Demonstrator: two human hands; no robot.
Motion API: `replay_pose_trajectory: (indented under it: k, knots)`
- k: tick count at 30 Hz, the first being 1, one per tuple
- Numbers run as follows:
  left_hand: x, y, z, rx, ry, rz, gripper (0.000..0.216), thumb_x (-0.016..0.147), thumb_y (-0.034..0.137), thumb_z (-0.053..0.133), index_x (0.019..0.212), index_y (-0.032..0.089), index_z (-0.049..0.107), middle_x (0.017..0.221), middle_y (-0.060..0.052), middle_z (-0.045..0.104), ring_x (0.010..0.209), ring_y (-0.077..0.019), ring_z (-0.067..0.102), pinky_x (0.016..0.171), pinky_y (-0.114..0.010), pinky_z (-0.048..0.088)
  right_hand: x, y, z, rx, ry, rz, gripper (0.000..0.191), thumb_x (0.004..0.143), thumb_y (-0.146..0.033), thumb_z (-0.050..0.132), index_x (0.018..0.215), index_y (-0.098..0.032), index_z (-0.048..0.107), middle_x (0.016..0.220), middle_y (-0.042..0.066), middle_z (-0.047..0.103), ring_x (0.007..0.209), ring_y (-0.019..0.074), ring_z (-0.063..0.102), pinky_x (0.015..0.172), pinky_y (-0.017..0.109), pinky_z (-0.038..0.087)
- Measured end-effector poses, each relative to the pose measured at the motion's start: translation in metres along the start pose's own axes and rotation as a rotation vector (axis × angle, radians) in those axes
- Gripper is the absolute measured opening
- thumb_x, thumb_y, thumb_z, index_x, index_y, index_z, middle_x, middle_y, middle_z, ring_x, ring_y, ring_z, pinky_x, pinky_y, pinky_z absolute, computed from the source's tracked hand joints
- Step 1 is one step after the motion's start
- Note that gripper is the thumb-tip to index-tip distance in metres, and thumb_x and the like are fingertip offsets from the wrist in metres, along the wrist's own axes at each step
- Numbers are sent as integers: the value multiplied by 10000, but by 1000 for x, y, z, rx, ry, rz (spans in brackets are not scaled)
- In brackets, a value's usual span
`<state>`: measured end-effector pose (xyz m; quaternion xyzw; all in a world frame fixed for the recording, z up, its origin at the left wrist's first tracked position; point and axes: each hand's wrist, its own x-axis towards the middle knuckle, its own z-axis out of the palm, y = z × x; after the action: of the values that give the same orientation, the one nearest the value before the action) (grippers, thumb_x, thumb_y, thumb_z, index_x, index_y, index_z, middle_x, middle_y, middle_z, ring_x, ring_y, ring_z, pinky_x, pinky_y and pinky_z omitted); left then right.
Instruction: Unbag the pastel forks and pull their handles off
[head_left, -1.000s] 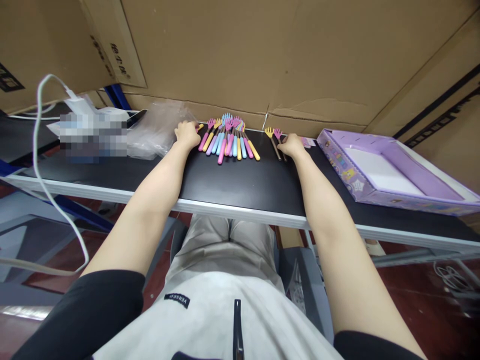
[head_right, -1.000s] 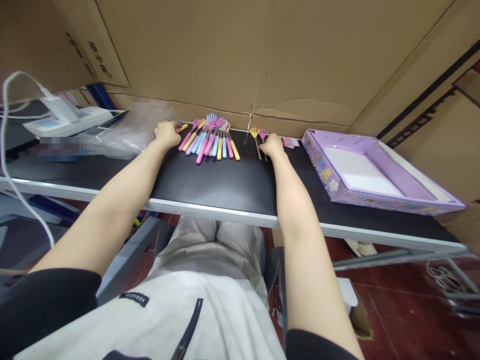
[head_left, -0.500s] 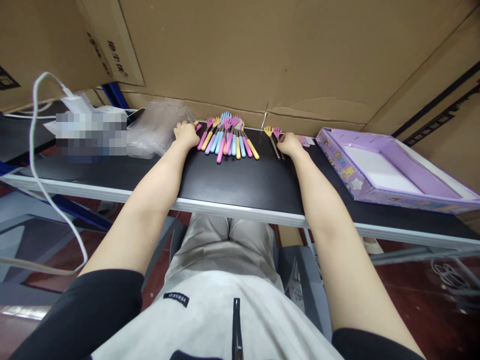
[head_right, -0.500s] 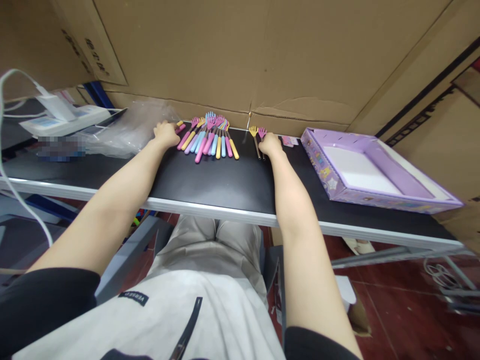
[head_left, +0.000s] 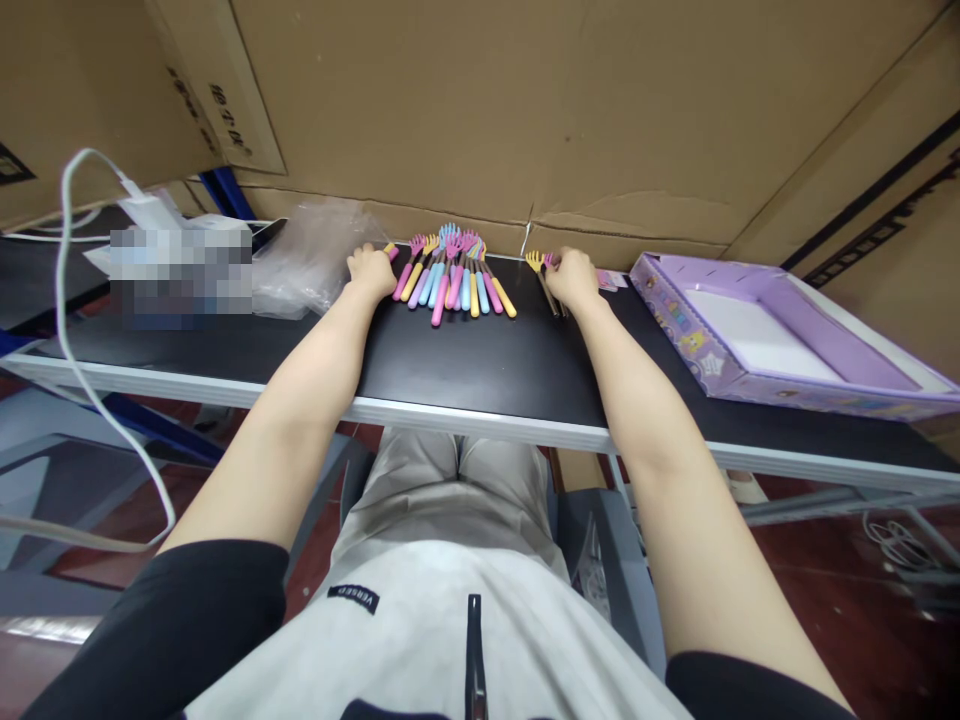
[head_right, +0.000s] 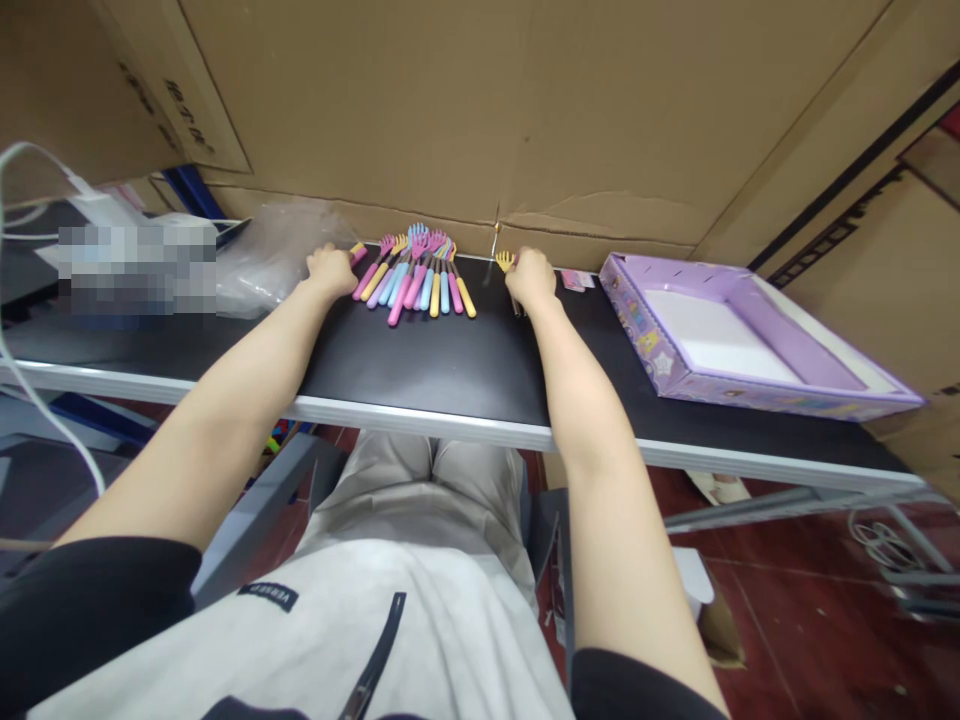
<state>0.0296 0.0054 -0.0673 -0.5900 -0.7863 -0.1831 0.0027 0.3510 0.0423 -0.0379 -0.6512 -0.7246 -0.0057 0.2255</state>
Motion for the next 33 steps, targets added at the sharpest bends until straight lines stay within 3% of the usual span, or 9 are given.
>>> replay_pose_trajectory:
  k: [6, 11, 17, 26, 33]
  knots:
    - [-4, 7, -9, -119, 56, 20, 549, 862, 356, 553, 1348, 121, 652, 1475, -269, 507, 1431, -479, 393, 1205, -620, 295, -14, -36, 0, 22, -67, -180, 299, 969, -199, 510, 1147, -116, 735, 1192, 189, 718, 1152, 317, 664, 1045, 443, 517]
    - [-20, 36, -20, -185, 98, 168, 431, 928, 346, 511, 1303, 185, 650, 1438, -200, 535, 1429, -454, 378, 1200, -626, 267, -21, -49, 3, -31, -178, -279, 293, 942, -186, 521, 1092, -117, 763, 1126, 168, 753, 1089, 294, 693, 993, 410, 550]
    - [-41, 73, -11, -162, -3, 365, 360, 914, 373, 567, 1149, 138, 705, 1359, -198, 594, 1411, -485, 385, 1200, -655, 226, -23, -49, 7, -52, -252, -324, 280, 962, -190, 535, 1103, -99, 758, 1151, 181, 751, 1094, 291, 702, 984, 391, 542]
    - [-40, 78, -4, -158, -68, 319, 257, 912, 296, 544, 1020, 134, 712, 1387, -191, 586, 1403, -428, 402, 1184, -597, 310, -23, -50, 11, -24, -245, -324, 269, 960, -158, 523, 1107, -100, 741, 1143, 170, 753, 1096, 273, 703, 947, 341, 533]
    - [-42, 80, -6, -206, -41, 300, 210, 865, 229, 580, 1006, 139, 708, 1415, -171, 611, 1399, -386, 436, 1182, -562, 343, -23, -50, 9, -9, -247, -328, 256, 959, -156, 536, 1101, -95, 740, 1141, 170, 754, 1086, 280, 707, 952, 356, 533]
